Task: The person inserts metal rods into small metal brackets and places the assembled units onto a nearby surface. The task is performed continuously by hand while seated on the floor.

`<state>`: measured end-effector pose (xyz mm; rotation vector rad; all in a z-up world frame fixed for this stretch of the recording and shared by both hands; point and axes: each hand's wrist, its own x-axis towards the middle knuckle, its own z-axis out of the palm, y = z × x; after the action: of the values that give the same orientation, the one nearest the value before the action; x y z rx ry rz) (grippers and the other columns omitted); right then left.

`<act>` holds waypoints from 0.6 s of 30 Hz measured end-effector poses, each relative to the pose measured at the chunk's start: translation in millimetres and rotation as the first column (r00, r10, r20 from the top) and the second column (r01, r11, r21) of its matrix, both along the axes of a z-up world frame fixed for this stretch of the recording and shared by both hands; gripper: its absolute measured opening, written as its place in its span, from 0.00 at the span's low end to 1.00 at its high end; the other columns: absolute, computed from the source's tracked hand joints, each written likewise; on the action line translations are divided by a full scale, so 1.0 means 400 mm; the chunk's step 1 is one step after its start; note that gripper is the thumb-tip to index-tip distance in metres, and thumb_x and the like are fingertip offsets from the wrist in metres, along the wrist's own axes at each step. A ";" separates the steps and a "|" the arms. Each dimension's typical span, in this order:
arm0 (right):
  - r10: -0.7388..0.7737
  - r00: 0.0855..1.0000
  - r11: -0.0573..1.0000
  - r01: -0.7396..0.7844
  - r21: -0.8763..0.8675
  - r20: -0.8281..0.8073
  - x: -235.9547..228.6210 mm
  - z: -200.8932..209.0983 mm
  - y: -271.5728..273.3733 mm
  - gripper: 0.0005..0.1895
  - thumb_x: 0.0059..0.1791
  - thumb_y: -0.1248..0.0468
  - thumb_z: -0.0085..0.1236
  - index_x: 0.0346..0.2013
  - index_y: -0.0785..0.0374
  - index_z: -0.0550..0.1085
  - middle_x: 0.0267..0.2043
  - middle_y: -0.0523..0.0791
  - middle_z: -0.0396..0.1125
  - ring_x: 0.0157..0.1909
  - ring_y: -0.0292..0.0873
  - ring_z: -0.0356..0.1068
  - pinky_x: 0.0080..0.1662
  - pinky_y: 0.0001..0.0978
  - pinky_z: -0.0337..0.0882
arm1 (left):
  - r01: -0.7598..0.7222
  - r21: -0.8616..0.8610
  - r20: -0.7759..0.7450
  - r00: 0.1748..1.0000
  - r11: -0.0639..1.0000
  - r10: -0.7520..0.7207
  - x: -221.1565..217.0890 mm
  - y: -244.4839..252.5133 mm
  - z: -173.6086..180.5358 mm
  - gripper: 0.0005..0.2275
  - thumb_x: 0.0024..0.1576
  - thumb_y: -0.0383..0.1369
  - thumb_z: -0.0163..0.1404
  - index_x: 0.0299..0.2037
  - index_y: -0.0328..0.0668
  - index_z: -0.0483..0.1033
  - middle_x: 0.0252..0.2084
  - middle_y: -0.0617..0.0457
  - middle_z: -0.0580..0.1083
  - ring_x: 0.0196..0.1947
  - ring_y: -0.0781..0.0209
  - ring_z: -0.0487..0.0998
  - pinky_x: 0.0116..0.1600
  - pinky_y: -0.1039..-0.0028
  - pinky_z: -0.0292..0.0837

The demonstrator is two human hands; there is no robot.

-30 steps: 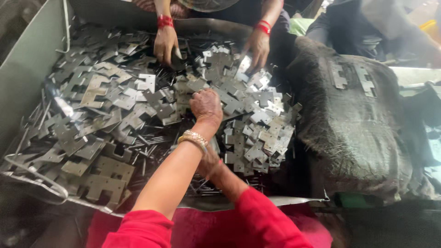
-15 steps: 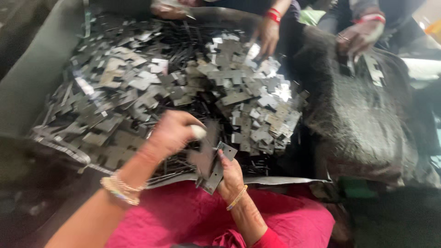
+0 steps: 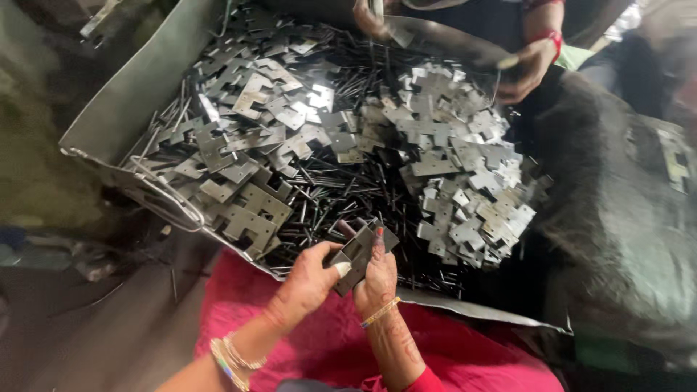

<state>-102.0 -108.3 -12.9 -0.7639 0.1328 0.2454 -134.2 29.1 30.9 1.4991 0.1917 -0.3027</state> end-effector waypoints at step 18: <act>-0.175 0.776 0.060 0.622 -0.780 0.606 0.080 0.250 -0.856 0.02 0.47 0.74 0.61 0.33 0.72 0.78 0.32 0.47 0.73 0.33 0.38 0.70 0.36 0.26 0.70 | -0.372 0.858 0.268 0.912 -0.354 -0.309 0.077 0.132 0.038 0.27 0.48 0.54 0.57 0.52 0.43 0.76 0.43 0.51 0.76 0.43 0.57 0.81 0.44 0.66 0.77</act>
<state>-70.0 -450.8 87.2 -2.0639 0.1490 -0.6938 -103.5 82.1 46.2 3.4059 0.1048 0.5616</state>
